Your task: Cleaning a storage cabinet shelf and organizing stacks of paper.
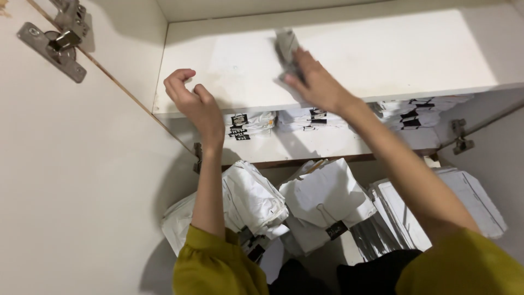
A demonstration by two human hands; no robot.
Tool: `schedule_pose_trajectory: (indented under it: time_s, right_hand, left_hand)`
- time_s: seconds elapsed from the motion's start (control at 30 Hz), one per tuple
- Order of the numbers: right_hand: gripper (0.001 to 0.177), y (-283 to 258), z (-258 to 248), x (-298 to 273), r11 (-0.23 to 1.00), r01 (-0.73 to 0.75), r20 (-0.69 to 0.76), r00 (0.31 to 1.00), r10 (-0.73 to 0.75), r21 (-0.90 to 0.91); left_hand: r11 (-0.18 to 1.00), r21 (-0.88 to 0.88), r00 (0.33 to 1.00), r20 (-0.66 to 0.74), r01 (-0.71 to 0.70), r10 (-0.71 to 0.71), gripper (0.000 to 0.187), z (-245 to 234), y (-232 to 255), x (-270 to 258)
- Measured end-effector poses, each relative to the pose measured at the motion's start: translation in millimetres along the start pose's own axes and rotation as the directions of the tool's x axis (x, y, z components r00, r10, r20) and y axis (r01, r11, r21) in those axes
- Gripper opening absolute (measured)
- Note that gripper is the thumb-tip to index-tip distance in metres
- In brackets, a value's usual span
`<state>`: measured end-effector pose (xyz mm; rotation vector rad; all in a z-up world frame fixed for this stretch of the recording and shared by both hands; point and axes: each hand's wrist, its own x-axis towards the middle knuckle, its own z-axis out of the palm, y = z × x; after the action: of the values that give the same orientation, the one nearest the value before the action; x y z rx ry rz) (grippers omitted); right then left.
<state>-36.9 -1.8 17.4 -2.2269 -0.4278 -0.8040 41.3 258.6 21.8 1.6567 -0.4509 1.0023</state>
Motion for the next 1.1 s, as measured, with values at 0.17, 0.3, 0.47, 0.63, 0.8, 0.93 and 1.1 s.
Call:
schedule_pose_trajectory:
  time_s: [0.17, 0.3, 0.47, 0.63, 0.8, 0.93, 1.1]
  right_hand:
    - [0.048, -1.6, 20.1, 3.6, 0.931, 0.097, 0.034, 0.995, -0.091, -0.351]
    - [0.042, -41.2, 44.8, 5.1, 0.989, -0.149, 0.242, 0.96, 0.14, 0.022]
    - [0.034, -44.7, 39.6, 33.7, 0.993, 0.015, 0.245, 0.969, -0.043, 0.116]
    - [0.038, 12.5, 28.6, 103.1, 0.946, -0.321, 0.017, 0.947, 0.322, -0.045]
    - [0.04, 96.4, 89.0, 140.9, 0.669, 0.338, 0.17, 0.937, -0.305, -0.662]
    - [0.023, 49.0, 67.7, 117.6, 0.968, -0.053, 0.216, 0.971, 0.108, -0.244]
    - [0.036, -4.6, 35.0, 97.3, 0.99, 0.099, 0.333, 0.934, -0.128, 0.104]
  left_hand:
    - [0.984, 0.094, 0.988, 0.04, -0.151, 0.148, 0.027, 4.3, -24.4, 6.5]
    - [0.966, 0.177, 0.982, 0.061, -0.187, 0.179, 0.026, 12.3, -21.1, 3.6]
    - [0.946, 0.221, 0.969, -0.004, -0.239, 0.245, 0.032, 12.8, -28.4, 2.3]
    - [0.908, 0.318, 0.959, 0.009, -0.272, 0.284, 0.034, 15.0, -27.8, 0.5]
    - [0.875, 0.411, 0.965, 0.06, -0.256, 0.254, 0.038, 17.3, -24.7, 6.8]
    - [0.874, 0.432, 0.975, 0.088, -0.222, 0.204, 0.038, 16.2, -24.3, 3.2]
    - [0.855, 0.49, 0.985, 0.097, -0.171, 0.141, 0.038, 22.1, -27.3, 4.5]
